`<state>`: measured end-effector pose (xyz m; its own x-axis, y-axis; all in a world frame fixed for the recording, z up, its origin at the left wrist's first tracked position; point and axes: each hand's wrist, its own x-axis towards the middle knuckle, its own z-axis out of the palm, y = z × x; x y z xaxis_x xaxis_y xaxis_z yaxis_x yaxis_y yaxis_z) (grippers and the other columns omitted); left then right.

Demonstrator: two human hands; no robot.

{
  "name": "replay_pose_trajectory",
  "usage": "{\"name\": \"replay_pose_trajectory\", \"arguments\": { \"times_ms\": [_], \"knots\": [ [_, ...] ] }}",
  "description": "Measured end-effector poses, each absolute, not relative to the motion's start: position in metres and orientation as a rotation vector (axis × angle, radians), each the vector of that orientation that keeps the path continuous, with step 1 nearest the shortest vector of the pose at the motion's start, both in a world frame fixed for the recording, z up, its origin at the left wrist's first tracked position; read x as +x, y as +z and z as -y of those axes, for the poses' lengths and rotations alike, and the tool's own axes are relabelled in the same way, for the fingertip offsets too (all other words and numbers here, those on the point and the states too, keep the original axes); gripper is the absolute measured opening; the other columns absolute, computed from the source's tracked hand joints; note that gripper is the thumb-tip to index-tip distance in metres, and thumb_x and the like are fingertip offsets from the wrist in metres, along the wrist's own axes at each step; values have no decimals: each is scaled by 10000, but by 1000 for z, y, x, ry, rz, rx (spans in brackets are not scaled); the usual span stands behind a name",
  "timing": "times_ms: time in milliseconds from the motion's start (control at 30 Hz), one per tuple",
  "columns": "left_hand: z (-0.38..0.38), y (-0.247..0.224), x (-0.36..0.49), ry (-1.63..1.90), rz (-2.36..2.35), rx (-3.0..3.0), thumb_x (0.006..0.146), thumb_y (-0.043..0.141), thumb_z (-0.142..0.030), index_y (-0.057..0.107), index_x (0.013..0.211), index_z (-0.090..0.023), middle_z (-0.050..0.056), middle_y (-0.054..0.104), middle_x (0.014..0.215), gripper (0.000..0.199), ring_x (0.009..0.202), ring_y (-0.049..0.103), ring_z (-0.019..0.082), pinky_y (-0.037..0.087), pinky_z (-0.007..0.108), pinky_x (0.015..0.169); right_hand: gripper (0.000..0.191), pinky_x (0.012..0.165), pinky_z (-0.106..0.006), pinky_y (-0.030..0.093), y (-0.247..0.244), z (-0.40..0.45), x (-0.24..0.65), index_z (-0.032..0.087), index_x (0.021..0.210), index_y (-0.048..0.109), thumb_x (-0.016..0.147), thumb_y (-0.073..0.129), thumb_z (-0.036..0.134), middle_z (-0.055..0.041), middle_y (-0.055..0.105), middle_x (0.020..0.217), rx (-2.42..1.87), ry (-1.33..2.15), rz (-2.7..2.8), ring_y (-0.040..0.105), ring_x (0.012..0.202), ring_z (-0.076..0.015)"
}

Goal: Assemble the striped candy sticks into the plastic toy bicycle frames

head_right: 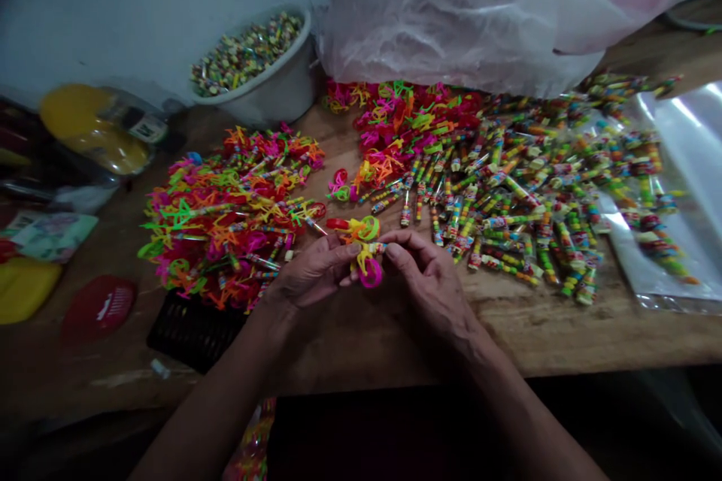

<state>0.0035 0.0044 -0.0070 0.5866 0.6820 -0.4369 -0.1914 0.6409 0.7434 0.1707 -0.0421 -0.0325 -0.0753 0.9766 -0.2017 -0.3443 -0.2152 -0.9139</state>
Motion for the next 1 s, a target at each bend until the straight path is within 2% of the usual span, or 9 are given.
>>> {"name": "replay_pose_trajectory", "arguments": {
  "times_ms": [167, 267, 467, 600, 800, 900, 1000],
  "knots": [
    [-4, -5, 6, 522, -790, 737, 777, 645, -267, 654, 886, -76, 28, 560, 705, 221, 532, 468, 41, 322, 149, 438, 155, 664, -208, 480, -37, 43, 172, 229, 924, 629, 812, 623, 336, 2, 660, 848, -1064, 1607, 805, 613, 726, -106],
    [-4, -6, 8, 498, -785, 721, 775, 642, -269, 649, 853, -76, 26, 560, 692, 209, 523, 471, 39, 329, 152, 447, 177, 660, -234, 496, -37, 44, 171, 229, 928, 613, 798, 633, 346, 2, 655, 810, -963, 1730, 626, 617, 684, -113],
    [-3, -9, 10, 456, -787, 674, 728, 675, -258, 645, 932, -102, 21, 569, 710, 259, 512, 476, 47, 325, 161, 426, 186, 609, -250, 497, -34, 47, 169, 216, 879, 599, 764, 659, 351, 11, 606, 711, -913, 1776, 557, 575, 594, -109],
    [-4, -8, 10, 420, -790, 679, 749, 644, -247, 650, 864, -82, 19, 559, 665, 202, 503, 473, 45, 333, 165, 435, 198, 643, -271, 502, -36, 49, 173, 233, 922, 591, 809, 600, 396, -14, 633, 825, -1110, 1543, 848, 597, 699, -142],
    [-3, -9, 8, 400, -871, 714, 738, 651, -240, 643, 803, -56, 15, 549, 616, 195, 474, 447, 34, 313, 159, 421, 104, 722, -302, 475, -43, 52, 177, 228, 898, 607, 855, 554, 306, -35, 614, 853, -1200, 1094, 1339, 587, 813, -172],
    [0, -9, 9, 454, -916, 749, 714, 678, -235, 632, 823, -67, 9, 554, 641, 206, 478, 450, 34, 312, 153, 416, 85, 724, -299, 470, -42, 54, 177, 232, 913, 602, 855, 555, 274, -28, 611, 860, -1247, 1030, 1382, 588, 798, -160],
    [3, -5, 12, 507, -922, 771, 697, 693, -218, 622, 824, -75, 4, 560, 666, 204, 483, 459, 36, 322, 154, 414, 94, 634, -265, 464, -36, 56, 180, 223, 888, 603, 858, 553, 297, -20, 616, 809, -1278, 1118, 1352, 580, 722, -140]
  ]
}}
